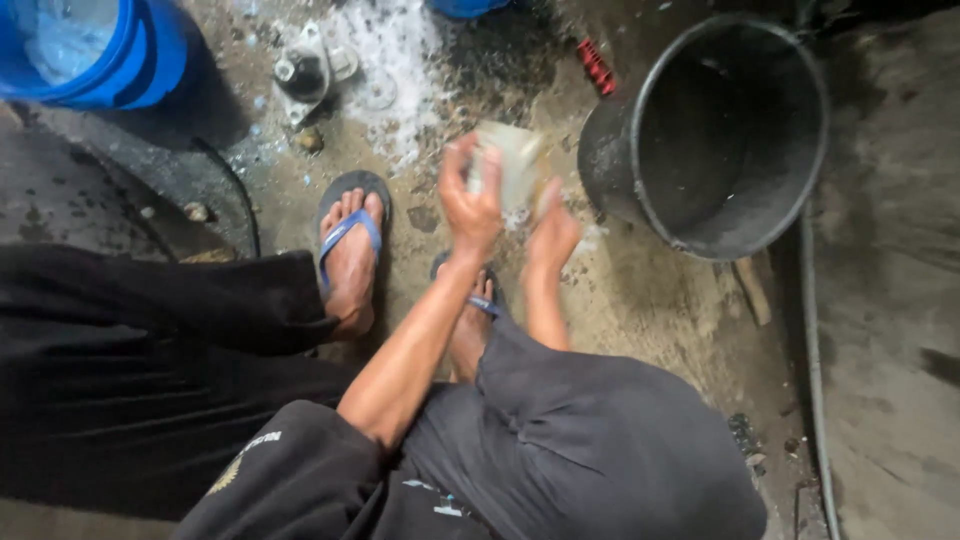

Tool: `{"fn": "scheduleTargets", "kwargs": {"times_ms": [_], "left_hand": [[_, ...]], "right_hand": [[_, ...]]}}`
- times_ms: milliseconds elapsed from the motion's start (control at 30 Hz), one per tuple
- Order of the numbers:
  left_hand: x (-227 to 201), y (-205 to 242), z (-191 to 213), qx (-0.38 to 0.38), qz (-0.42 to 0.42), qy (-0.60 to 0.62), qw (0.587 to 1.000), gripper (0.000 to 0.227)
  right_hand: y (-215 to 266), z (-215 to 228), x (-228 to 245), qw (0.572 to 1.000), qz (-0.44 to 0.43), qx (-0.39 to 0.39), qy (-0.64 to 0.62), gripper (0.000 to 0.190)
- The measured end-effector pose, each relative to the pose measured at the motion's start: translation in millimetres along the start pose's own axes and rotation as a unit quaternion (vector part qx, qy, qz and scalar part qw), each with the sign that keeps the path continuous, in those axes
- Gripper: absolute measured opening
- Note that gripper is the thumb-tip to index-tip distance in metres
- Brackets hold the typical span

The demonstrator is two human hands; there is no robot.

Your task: The person sits on a wet concrete floor and scrubs a small metal cylinder with a brush. They repeatedly dip the brush into a blue bucket containing soapy water and continue scrubbing the cylinder's exterior surface.

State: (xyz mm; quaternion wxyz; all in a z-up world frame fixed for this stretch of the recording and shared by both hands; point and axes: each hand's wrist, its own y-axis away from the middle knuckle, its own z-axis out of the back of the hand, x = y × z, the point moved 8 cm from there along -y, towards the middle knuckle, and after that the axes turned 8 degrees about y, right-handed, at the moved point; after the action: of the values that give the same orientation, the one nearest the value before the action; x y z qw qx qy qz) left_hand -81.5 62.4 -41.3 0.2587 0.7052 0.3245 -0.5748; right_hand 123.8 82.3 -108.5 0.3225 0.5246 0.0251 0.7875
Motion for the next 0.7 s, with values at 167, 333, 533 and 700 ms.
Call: {"fn": "scheduleTargets", "kwargs": {"times_ms": [167,333,533,700], "left_hand": [[-3,0,-6,0.006,0.002,-0.005,1.000,0.031],[1,0,-1,-0.002,-0.037,-0.031,0.999,0.029],[-5,-20,8,-0.059,-0.089,-0.010,0.994,0.032],[-12,2,3,-0.045,-0.108,-0.019,0.993,0.035]], "right_hand": [[9,-2,18,0.999,-0.042,-0.007,-0.033,0.059],[8,-16,6,0.999,-0.051,-0.006,0.013,0.070],[38,-17,-27,0.992,-0.105,0.063,0.033,0.068],[15,-26,36,0.995,-0.082,0.051,0.012,0.070]]}}
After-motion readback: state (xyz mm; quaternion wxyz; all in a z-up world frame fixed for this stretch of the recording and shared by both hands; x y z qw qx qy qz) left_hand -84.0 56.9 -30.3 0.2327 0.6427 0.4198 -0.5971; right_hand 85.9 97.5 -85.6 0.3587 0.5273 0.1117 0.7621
